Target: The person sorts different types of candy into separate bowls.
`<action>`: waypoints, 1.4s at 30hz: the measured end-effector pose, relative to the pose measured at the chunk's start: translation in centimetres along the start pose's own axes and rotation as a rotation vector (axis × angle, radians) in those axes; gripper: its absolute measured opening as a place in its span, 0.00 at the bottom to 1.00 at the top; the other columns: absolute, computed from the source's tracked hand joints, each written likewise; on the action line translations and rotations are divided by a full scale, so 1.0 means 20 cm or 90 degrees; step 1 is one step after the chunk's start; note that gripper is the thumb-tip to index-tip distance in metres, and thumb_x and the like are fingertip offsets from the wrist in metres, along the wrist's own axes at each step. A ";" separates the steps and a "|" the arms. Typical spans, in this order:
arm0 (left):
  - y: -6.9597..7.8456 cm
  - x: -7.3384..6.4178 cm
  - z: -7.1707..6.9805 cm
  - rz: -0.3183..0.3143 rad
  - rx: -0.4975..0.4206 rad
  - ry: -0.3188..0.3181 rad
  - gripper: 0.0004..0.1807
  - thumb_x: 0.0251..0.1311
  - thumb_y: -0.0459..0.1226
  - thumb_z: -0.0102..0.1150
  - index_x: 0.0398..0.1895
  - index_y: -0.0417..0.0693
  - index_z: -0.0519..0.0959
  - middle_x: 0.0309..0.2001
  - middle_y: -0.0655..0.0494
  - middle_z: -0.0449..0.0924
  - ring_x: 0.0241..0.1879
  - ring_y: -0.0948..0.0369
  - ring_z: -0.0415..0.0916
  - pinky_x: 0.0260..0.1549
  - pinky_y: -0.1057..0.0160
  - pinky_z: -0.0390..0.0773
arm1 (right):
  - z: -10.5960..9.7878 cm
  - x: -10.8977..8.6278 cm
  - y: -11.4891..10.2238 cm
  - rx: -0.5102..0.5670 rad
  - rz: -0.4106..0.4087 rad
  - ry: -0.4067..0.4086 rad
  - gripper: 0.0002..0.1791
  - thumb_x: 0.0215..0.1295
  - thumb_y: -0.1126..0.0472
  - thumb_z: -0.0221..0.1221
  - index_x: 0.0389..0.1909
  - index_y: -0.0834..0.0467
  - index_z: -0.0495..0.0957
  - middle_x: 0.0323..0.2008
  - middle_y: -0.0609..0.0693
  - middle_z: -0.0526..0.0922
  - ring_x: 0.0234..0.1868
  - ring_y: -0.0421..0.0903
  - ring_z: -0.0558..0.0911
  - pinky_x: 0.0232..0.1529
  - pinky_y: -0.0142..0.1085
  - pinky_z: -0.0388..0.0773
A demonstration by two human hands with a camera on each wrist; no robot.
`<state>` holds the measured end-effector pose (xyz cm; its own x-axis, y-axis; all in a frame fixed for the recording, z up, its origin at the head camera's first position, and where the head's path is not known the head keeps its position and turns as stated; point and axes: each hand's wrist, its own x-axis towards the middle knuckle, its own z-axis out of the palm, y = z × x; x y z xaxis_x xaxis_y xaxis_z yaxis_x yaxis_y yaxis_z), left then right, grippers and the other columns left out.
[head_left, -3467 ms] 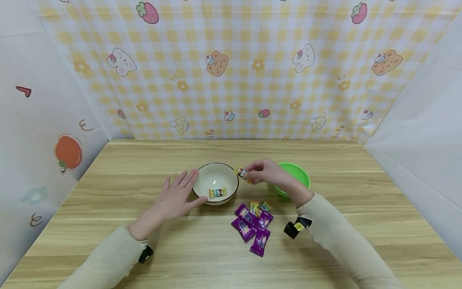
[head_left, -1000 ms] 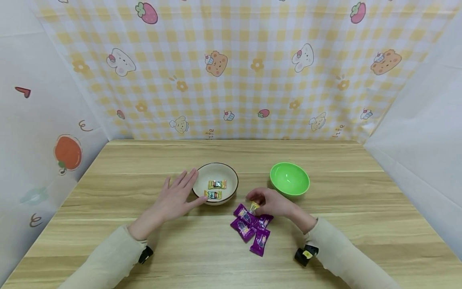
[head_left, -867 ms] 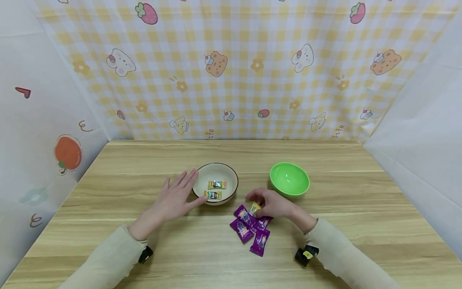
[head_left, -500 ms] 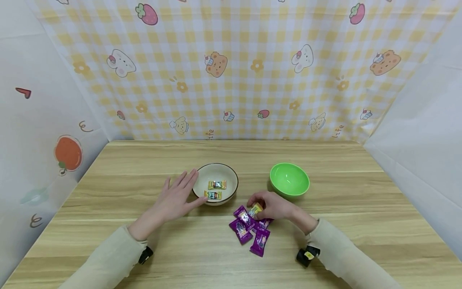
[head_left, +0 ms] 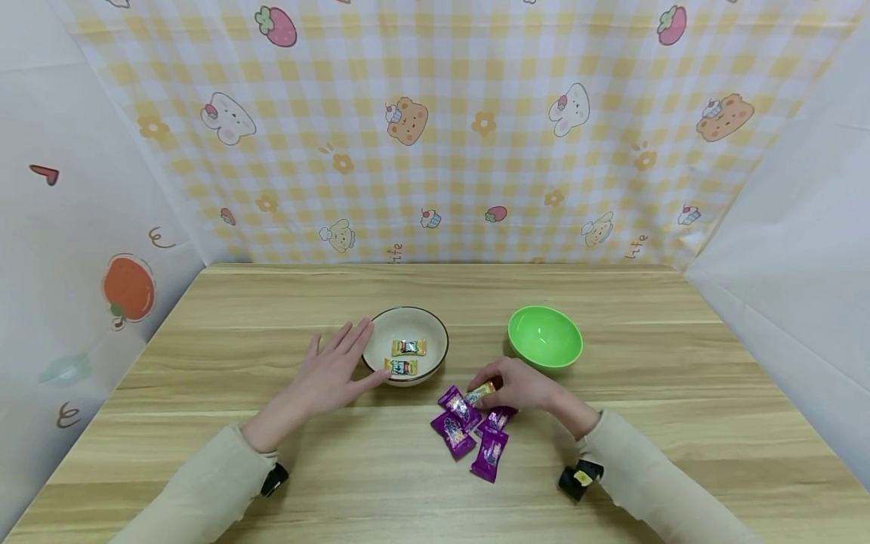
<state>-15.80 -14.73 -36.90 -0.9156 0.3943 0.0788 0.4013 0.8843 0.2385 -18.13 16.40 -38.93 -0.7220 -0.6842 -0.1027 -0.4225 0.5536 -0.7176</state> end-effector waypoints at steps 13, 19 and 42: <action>0.00 0.00 0.00 -0.001 0.004 -0.001 0.48 0.53 0.67 0.35 0.68 0.44 0.46 0.67 0.53 0.42 0.65 0.51 0.40 0.54 0.39 0.35 | -0.01 0.00 0.02 0.086 0.014 0.027 0.11 0.55 0.60 0.60 0.38 0.59 0.80 0.34 0.45 0.80 0.30 0.39 0.74 0.31 0.32 0.71; 0.00 0.00 0.00 0.000 0.004 -0.002 0.48 0.53 0.67 0.35 0.68 0.45 0.46 0.68 0.53 0.42 0.65 0.51 0.39 0.54 0.38 0.35 | -0.02 0.01 0.01 0.085 0.017 0.061 0.10 0.55 0.59 0.60 0.38 0.57 0.80 0.35 0.44 0.80 0.34 0.40 0.75 0.35 0.33 0.71; -0.01 0.00 0.01 0.004 0.004 0.007 0.48 0.53 0.67 0.35 0.68 0.44 0.47 0.67 0.52 0.44 0.65 0.50 0.41 0.54 0.38 0.35 | -0.09 0.02 -0.08 0.184 0.043 0.089 0.12 0.55 0.61 0.59 0.40 0.62 0.79 0.32 0.50 0.80 0.34 0.46 0.78 0.36 0.37 0.73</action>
<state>-15.87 -14.82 -37.05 -0.9131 0.3973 0.0914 0.4076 0.8835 0.2311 -18.67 16.12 -36.61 -0.8195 -0.5679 -0.0763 -0.2118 0.4240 -0.8806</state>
